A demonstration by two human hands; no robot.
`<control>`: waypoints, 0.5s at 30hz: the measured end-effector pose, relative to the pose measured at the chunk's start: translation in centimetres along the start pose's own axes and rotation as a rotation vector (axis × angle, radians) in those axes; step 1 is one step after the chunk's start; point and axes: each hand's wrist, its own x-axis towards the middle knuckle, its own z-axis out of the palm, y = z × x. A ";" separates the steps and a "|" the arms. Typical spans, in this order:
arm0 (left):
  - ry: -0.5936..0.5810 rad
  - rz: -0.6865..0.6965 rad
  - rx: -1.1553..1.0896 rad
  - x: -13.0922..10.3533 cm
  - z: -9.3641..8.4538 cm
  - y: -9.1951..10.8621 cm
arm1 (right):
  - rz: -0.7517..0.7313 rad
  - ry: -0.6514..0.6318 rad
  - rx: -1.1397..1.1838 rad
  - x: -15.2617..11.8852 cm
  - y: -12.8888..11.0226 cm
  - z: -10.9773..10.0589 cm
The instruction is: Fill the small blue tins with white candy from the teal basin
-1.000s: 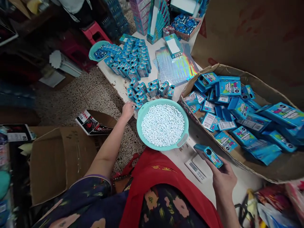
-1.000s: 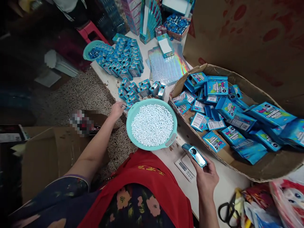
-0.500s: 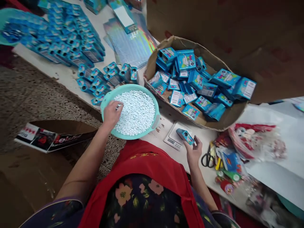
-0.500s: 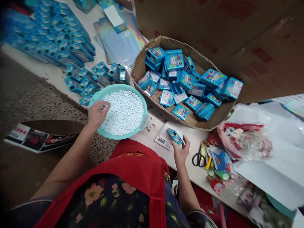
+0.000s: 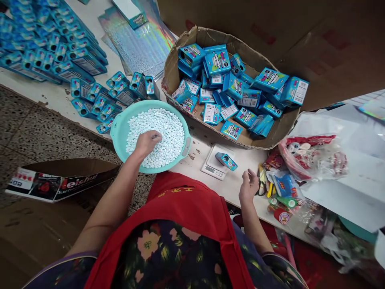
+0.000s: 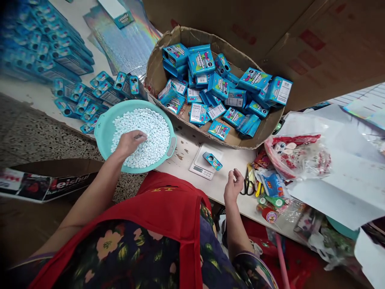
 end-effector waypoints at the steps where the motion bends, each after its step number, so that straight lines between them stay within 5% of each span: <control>1: 0.033 -0.049 -0.125 -0.1 -0.2 -0.2 | 0.000 -0.009 0.009 0.0 0.0 0.1; 8: 0.060 -0.325 -0.970 -0.6 -0.5 -0.9 | -0.058 -0.235 0.098 -0.5 -1.3 1.1; 11: 0.003 -0.318 -0.882 -0.7 -0.3 -0.7 | -0.149 -0.349 0.102 -0.6 -2.4 2.3; 15: 0.010 -0.190 -0.244 -0.8 -0.3 -0.6 | -0.159 -0.315 0.038 -0.4 -3.5 4.2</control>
